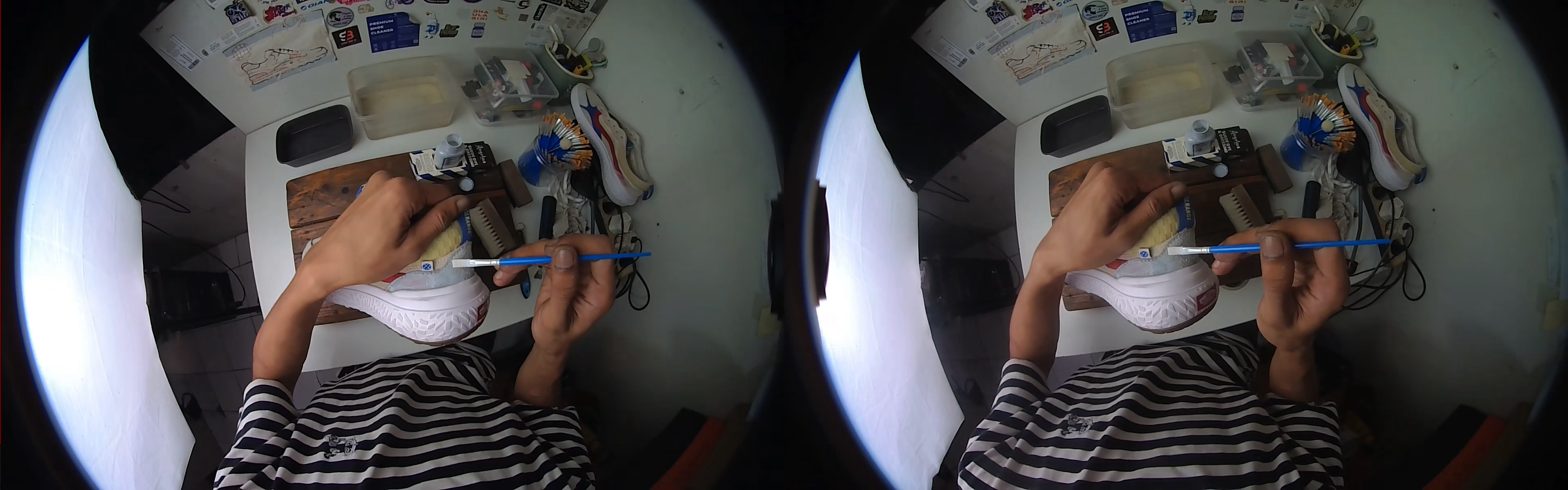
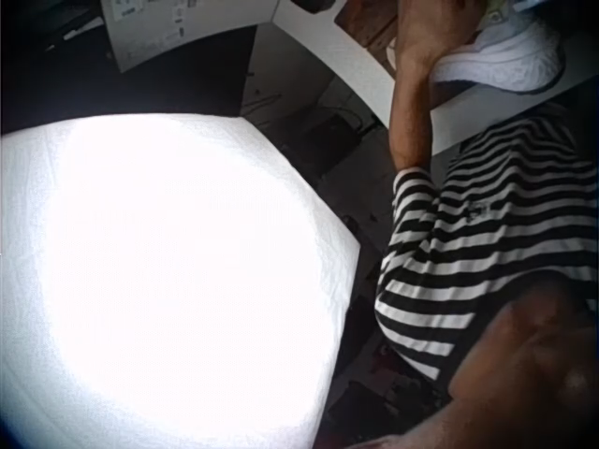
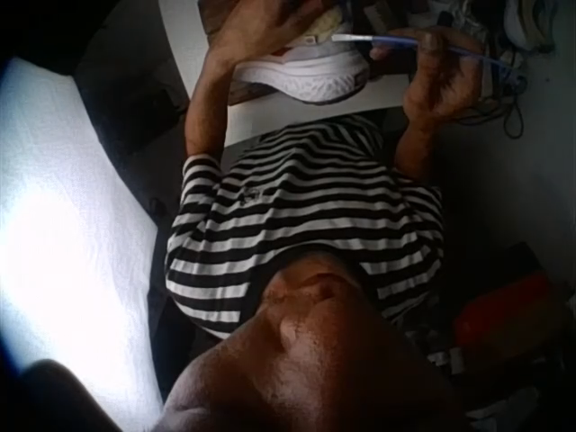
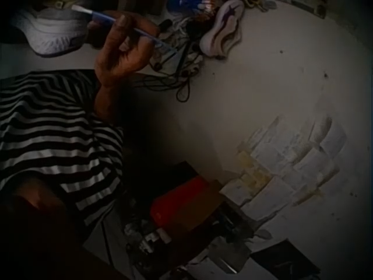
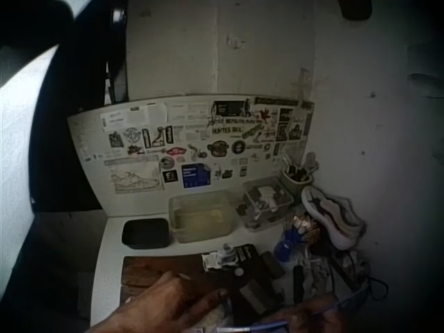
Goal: Applying a liquid substance with a small brush to the midsole and heel of a sneaker for customization or repair.
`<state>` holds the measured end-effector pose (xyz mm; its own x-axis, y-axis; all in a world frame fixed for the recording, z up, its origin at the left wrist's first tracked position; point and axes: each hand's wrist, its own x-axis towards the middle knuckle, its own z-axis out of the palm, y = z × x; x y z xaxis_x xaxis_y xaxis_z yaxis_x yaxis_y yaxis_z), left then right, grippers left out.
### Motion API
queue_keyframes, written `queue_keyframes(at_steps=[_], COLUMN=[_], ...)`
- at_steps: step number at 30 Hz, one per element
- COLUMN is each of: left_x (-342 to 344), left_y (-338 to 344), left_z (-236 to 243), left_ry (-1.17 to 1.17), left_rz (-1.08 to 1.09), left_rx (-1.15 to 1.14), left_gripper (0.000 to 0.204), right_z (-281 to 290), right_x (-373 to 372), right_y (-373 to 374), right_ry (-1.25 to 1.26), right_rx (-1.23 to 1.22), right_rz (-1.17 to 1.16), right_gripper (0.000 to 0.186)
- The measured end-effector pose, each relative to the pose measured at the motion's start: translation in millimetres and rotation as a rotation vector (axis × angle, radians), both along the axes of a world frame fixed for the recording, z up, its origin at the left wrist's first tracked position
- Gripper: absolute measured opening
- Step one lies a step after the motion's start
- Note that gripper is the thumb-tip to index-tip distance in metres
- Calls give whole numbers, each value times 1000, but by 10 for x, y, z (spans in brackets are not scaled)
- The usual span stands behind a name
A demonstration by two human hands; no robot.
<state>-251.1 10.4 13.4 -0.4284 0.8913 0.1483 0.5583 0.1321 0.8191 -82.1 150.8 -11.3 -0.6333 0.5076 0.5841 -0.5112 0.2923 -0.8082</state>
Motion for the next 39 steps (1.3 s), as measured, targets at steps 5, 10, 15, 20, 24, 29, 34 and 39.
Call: queue_keyframes(at_steps=[5,10,15,20,24,29,34,39], left_x=[-9,1,7,-3,0,-1,7,-7], left_y=[-4,-6,-10,-7,-12,-22,-37,-28], left_z=[-17,-13,37,7,12,32,41,-67], left_ry=[21,-18,-50,-22,-17,-21,-48,-9], left_rz=[-15,-6,-6,-10,-16,-29,-19,-23], left_rx=[13,15,-40,-14,-30,-41,-36,39], left_gripper=[32,33,34,34,34,34,34,33], right_z=[-21,-25,19,4,4,-31,-24,-22], right_x=[-11,-2,-20,-9,-9,-20,1,-14], right_y=[3,52,-14,40,13,43,87,44], right_ry=[-3,12,0,-37,14,20,21,8], right_rx=[6,18,76,98,57,66,62,44], right_rz=[14,-35,-3,-73,-56,-24,-67,-46], right_gripper=[11,10,12,16,13,10,9,9])
